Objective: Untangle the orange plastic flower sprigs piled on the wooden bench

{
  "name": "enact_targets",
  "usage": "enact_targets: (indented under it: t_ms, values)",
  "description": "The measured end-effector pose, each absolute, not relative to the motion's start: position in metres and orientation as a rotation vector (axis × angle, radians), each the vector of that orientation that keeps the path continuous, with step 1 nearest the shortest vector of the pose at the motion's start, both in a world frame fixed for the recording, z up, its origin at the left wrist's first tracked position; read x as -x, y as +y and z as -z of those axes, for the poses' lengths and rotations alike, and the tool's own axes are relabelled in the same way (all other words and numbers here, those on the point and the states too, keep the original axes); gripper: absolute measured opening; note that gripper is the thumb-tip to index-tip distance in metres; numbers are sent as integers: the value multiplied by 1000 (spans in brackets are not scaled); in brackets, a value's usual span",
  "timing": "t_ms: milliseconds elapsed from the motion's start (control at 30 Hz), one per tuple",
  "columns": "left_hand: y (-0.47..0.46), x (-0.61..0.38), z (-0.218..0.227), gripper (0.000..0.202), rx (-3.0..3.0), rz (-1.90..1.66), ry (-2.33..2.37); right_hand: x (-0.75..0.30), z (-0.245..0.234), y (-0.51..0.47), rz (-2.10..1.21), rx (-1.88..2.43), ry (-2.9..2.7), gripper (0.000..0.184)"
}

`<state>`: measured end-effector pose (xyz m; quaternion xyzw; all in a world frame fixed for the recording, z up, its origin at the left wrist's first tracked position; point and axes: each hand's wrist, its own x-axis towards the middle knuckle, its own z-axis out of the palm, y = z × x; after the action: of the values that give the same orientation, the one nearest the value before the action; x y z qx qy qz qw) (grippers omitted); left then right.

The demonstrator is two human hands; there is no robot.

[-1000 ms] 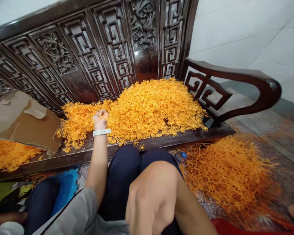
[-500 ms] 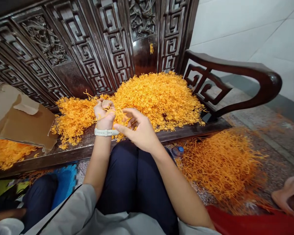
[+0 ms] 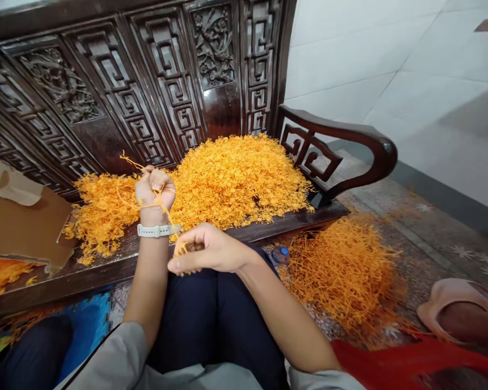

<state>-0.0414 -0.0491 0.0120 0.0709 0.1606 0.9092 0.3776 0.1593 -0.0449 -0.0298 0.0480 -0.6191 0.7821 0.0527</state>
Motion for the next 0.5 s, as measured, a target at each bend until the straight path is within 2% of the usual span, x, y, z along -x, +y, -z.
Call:
enact_targets:
  t_ms: [67, 100, 200, 233, 267, 300, 367, 433, 467, 500]
  values:
    - [-54, 45, -16, 44, -210, -2345, 420, -159, 35, -44, -2415, -377, -2047, 39]
    - [-55, 47, -16, 45, -220, -2356, 423, -159, 36, -46, -2417, -622, -2139, 37]
    - [-59, 57, -9, 45, -236, -2361, 434, -160, 35, -55, -2330, -1750, -2182, 32]
    - [-60, 60, -5, 45, -239, -2349, 443, -163, 32, -57, -2317, -1995, -2091, 33]
    - [-61, 61, -2, 45, -240, -2329, 452, -167, 28, -57, -2379, -1975, -1997, 37]
    - [-61, 62, 2, 45, -240, -2304, 456, -171, 24, -53, -2479, -1728, -1913, 43]
    - [-60, 61, 7, 45, -235, -2248, 451, -176, 17, -40, -2541, -892, -1698, 55]
    - [-59, 58, 11, 45, -220, -2196, 445, -173, 12, -24, -2398, -287, -1387, 67]
    - [-59, 56, 12, 45, -211, -2177, 443, -169, 11, -17, -2339, -101, -1220, 67]
    - [-58, 54, 14, 46, -206, -2159, 441, -165, 12, -12, -2326, 42, -1064, 59]
